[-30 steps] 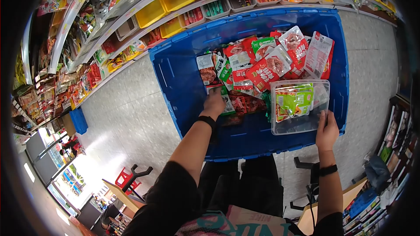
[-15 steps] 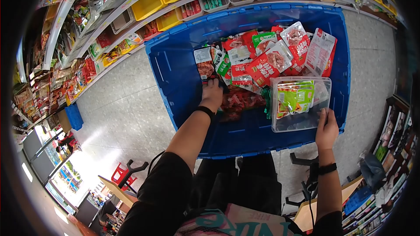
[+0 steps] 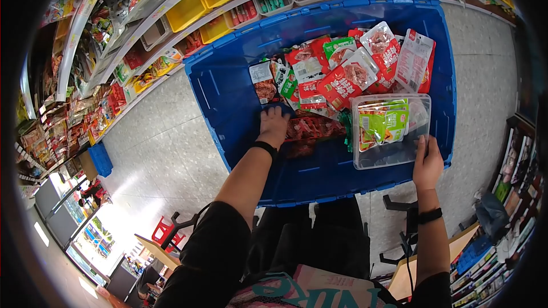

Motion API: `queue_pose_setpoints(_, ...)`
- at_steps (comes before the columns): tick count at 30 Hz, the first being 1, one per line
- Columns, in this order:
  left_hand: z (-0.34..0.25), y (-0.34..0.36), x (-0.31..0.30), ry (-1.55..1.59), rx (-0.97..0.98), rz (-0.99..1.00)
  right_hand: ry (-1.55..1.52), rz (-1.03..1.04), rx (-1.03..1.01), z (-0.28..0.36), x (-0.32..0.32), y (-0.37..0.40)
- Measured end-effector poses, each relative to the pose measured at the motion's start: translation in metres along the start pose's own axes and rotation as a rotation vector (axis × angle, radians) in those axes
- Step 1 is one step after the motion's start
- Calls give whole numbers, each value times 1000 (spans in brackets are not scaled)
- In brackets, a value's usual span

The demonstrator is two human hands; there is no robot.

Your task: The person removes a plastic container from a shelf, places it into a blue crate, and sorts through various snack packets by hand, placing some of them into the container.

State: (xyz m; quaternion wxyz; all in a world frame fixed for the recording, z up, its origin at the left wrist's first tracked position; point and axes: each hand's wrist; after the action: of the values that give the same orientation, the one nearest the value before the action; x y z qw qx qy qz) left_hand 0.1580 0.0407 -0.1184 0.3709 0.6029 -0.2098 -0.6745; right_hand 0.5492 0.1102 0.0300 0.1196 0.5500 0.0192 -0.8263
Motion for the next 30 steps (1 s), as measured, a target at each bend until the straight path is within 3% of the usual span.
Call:
queue_pose_setpoints(7, -6, 12, -10, 116, 18, 63, 11, 2, -17, 0, 0, 0)
queue_pose_setpoints(9, -3, 15, -18, 78, 177, 275, 1, 7, -7, -2, 1, 0)
queue_pose_setpoints(14, -11, 21, 5, -41, 222, 439, -14, 11, 3, -2, 1, 0)
queue_pose_setpoints(17, -16, 19, 30, -12, 94, 411, -10, 5, -9, -3, 2, 1)
queue_pose_setpoints(19, -18, 26, 24, 601, -149, 295, 0, 1, -10, -3, 1, 1)
queue_pose_setpoints(20, -18, 26, 19, 602, -148, 297, 2, 2, -10, -3, 1, 1)
queue_pose_setpoints(22, -19, 27, -1, 506, 18, 340, -4, 14, -1, -2, 1, 0)
queue_pose_setpoints(26, -22, 24, 1, 662, -17, 310, -2, 15, 7, -2, 1, 1)
queue_pose_setpoints(28, -20, 23, 7, 668, 212, 142, 7, 10, 1, -2, 2, 1)
queue_pose_setpoints(29, -20, 21, 10, 667, 210, 142, 6, 10, 1, -1, 2, 0)
queue_pose_setpoints(30, -22, 20, 10, 657, 302, 284, 7, 15, 3, -1, 1, 0)
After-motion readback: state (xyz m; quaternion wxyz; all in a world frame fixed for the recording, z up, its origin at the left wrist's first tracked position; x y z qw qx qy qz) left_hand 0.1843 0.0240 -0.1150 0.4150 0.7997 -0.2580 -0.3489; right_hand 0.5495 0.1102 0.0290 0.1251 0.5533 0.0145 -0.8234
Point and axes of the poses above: each hand's wrist, its own y-axis away from the middle knuckle, its own x-axis out of the palm, z = x × y, and after that the axes turned 15 degrees about -x, right-handed
